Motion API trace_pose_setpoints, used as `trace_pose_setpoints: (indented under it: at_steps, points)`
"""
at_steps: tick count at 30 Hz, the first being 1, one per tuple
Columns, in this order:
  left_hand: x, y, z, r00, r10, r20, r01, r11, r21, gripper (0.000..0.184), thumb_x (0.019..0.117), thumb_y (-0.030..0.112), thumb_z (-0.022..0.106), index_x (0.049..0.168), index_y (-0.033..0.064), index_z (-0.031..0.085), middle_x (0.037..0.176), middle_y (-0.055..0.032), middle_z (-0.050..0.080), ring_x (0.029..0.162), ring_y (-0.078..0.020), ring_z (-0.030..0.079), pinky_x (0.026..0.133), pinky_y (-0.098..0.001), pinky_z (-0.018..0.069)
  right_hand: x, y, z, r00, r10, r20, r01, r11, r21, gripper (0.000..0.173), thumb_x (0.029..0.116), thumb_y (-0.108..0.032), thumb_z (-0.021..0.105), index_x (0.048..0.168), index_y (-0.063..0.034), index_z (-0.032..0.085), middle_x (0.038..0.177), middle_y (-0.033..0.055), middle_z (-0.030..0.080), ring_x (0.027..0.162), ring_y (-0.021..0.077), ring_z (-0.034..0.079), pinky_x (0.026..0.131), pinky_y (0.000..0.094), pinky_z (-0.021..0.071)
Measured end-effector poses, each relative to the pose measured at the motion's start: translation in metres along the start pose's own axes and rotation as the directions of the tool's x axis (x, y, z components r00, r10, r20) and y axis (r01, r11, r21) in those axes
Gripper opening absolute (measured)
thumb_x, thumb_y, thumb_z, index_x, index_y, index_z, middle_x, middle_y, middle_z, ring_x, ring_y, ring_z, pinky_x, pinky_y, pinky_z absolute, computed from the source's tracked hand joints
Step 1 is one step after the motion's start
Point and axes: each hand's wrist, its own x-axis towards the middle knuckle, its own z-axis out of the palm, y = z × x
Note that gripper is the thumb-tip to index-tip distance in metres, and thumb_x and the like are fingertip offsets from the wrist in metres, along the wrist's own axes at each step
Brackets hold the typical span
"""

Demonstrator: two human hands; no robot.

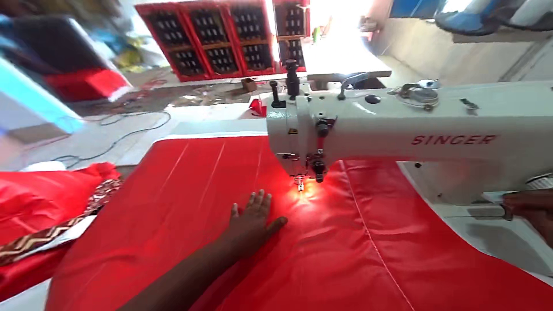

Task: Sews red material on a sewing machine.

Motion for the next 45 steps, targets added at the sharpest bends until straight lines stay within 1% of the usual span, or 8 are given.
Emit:
trace_pose_setpoints:
  at_steps: [3, 8, 14, 23, 27, 30, 35, 45]
  points:
    - [-0.015, 0.012, 0.003, 0.996, 0.078, 0.05, -0.08, 0.996, 0.035, 0.088, 0.1036, 0.068, 0.028, 0.166, 0.0089, 0.01, 0.174, -0.0115, 0.003, 0.161, -0.029, 0.0, 0.123, -0.0662, -0.0002, 0.073, -0.079, 0.024, 0.772, -0.096, 0.628, -0.024, 0.983, 0.18, 0.038, 0.0948, -0.035, 0.064, 0.122, -0.0116, 0.074, 0.128, 0.003, 0.07, 0.124, 0.0194, 0.063, 0.106, 0.043, 0.0511]
    - [-0.02, 0.034, 0.018, 0.978, 0.206, 0.008, -0.206, 0.971, 0.118, 0.101, 0.0956, 0.08, 0.024, 0.166, 0.0098, 0.009, 0.174, -0.0099, 0.002, 0.161, -0.025, -0.003, 0.122, -0.0658, -0.0064, 0.134, -0.155, 0.084, 0.486, -0.094, 0.869, -0.136, 0.974, 0.181, 0.05, 0.1045, -0.037, 0.052, 0.149, -0.0144, 0.052, 0.157, 0.0053, 0.047, 0.147, 0.0219, 0.041, 0.12, 0.0455, 0.0338]
    - [-0.018, 0.032, 0.054, 0.98, 0.196, -0.013, -0.191, 0.966, 0.176, 0.117, 0.0843, 0.093, 0.019, 0.166, 0.0104, 0.008, 0.174, -0.0087, 0.004, 0.161, -0.0239, -0.003, 0.124, -0.0619, -0.0041, 0.067, -0.169, 0.167, 0.484, 0.116, 0.868, -0.008, 0.992, -0.128, 0.09, 0.0985, -0.072, 0.037, 0.166, -0.0169, 0.015, 0.173, 0.0079, 0.006, 0.16, 0.0255, 0.0, 0.123, 0.063, -0.0011]
    - [-0.02, 0.046, 0.032, 0.983, 0.13, 0.13, -0.161, 0.949, 0.27, 0.122, 0.084, 0.093, 0.022, 0.165, 0.0026, 0.004, 0.173, -0.0158, 0.004, 0.16, -0.0309, -0.001, 0.125, -0.0606, 0.0014, 0.045, -0.158, 0.169, 0.618, 0.129, 0.776, 0.052, 0.977, -0.205, 0.102, 0.0892, -0.087, 0.025, 0.165, -0.0196, 0.02, 0.172, 0.0052, 0.014, 0.159, 0.0203, 0.008, 0.124, 0.0601, 0.0014]
    - [-0.01, 0.081, 0.008, 0.968, 0.252, -0.016, -0.244, 0.951, 0.189, 0.105, 0.0915, 0.084, 0.034, 0.152, -0.0014, 0.043, 0.157, -0.0215, 0.043, 0.152, -0.0364, 0.031, 0.122, -0.0598, 0.0213, 0.034, -0.143, 0.172, 0.841, 0.097, 0.532, -0.148, 0.988, 0.054, 0.071, 0.1066, -0.055, 0.033, 0.158, -0.0063, 0.035, 0.166, 0.0107, 0.033, 0.154, 0.0218, 0.029, 0.126, 0.0489, 0.0191]
    - [0.016, 0.118, 0.019, 0.882, 0.459, -0.105, -0.446, 0.886, 0.125, 0.094, 0.0975, 0.076, 0.035, 0.161, 0.0062, 0.031, 0.169, -0.0142, 0.026, 0.158, -0.0308, 0.018, 0.125, -0.0624, 0.0085, 0.027, -0.131, 0.182, 0.958, 0.149, 0.246, -0.192, 0.969, 0.159, 0.057, 0.1087, -0.037, 0.036, 0.151, 0.0007, 0.044, 0.156, 0.0173, 0.045, 0.147, 0.026, 0.041, 0.12, 0.0428, 0.0357]
    - [0.036, 0.139, 0.052, 0.887, 0.463, 0.006, -0.46, 0.879, 0.123, 0.091, 0.1006, 0.074, 0.024, 0.166, 0.011, 0.015, 0.174, -0.0091, 0.004, 0.161, -0.026, -0.001, 0.126, -0.0592, -0.0004, 0.025, -0.13, 0.181, 0.94, 0.177, 0.291, -0.191, 0.981, 0.021, 0.059, 0.1094, -0.042, 0.032, 0.152, -0.0042, 0.047, 0.158, 0.0111, 0.046, 0.148, 0.024, 0.041, 0.122, 0.0497, 0.0306]
    - [-0.007, 0.024, 0.054, 0.946, 0.314, -0.075, -0.297, 0.938, 0.178, 0.105, 0.091, 0.086, 0.013, 0.166, 0.0129, 0.017, 0.174, -0.0075, 0.012, 0.161, -0.0234, 0.005, 0.125, -0.0614, 0.0, 0.029, -0.142, 0.176, 0.845, 0.056, 0.531, 0.051, 0.982, -0.184, 0.081, 0.0937, -0.081, 0.027, 0.151, -0.0294, 0.052, 0.161, 0.0041, 0.044, 0.152, 0.0349, 0.032, 0.118, 0.0689, 0.0194]
